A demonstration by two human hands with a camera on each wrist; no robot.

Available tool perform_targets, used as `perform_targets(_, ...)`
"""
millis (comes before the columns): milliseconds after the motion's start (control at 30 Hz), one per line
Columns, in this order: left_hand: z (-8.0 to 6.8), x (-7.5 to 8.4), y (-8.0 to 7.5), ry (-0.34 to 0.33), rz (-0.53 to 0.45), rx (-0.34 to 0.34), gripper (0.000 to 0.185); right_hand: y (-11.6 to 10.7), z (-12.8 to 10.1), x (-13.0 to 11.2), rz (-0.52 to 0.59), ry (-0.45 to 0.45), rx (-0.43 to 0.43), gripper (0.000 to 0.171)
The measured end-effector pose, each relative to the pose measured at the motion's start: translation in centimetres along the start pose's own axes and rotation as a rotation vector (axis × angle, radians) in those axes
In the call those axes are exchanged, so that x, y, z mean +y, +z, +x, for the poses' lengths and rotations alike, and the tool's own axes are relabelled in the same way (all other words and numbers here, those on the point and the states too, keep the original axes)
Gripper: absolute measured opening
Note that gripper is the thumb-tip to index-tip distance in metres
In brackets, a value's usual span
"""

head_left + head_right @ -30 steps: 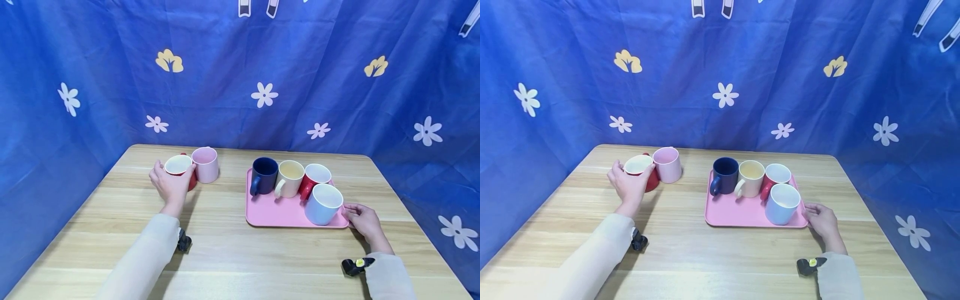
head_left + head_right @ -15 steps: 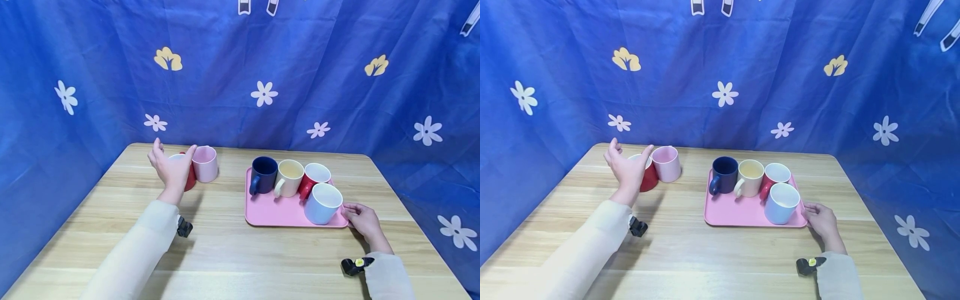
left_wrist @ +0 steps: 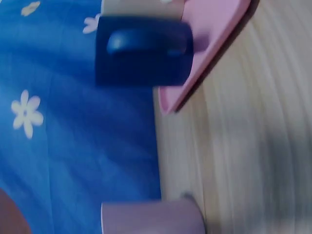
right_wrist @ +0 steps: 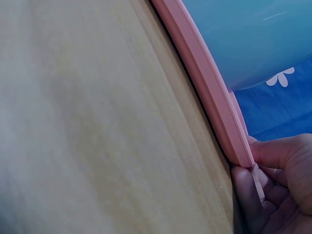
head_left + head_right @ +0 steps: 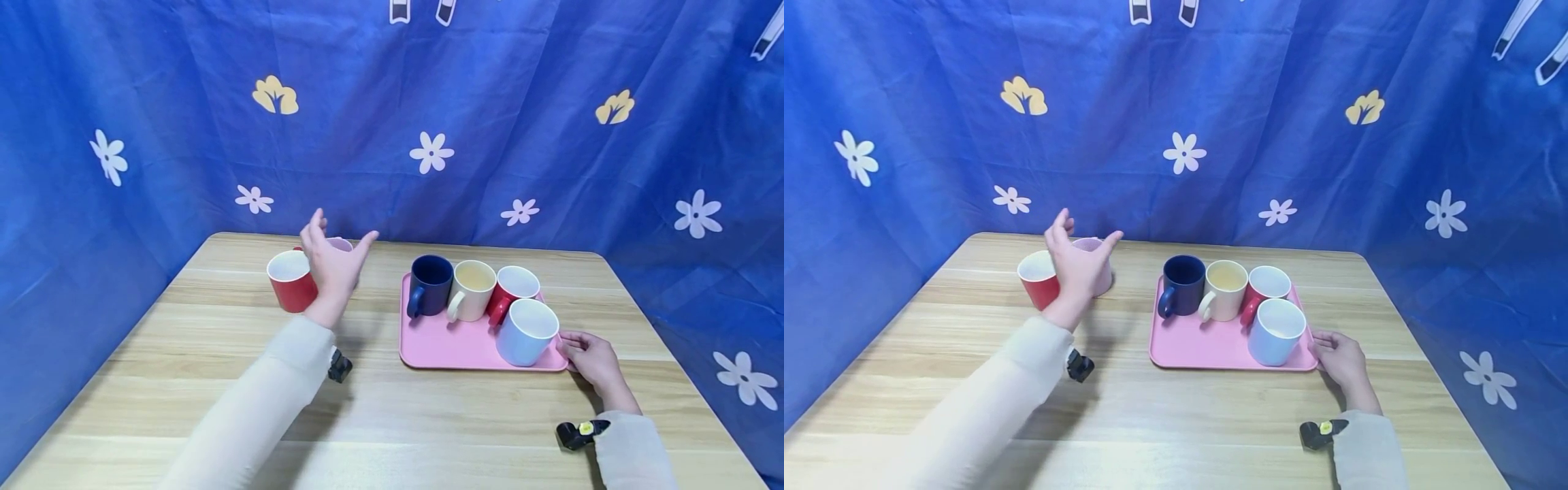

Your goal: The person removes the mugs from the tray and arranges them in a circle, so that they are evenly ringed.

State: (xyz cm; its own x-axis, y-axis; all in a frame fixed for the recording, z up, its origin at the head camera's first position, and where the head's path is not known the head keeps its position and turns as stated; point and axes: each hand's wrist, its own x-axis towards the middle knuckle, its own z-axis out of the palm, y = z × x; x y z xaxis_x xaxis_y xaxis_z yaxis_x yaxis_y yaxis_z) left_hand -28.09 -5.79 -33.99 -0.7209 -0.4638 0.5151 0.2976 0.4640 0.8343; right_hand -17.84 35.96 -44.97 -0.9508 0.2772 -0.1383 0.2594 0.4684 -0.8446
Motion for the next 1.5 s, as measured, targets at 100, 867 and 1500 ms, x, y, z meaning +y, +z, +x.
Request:
perform_targets(100, -1.2, 0.4, 1.2, 0.036, -0.002, -0.052, 0.1, 0.0, 0.1, 0.1, -0.009, 0.001, 0.005, 0.039)
perform_targets(867, -10.3, 3.6, 7.1, 0.108, -0.019, -0.348, 0.095, 0.1, 0.1, 0.0, -0.041, 0.003, 0.019, 0.038)
perform_targets(1500, -16.4, 5.8, 9.5, 0.102, -0.038, -0.537, 0.092, 0.1, -0.1, 0.0, -0.008, -0.016, 0.01, 0.038)
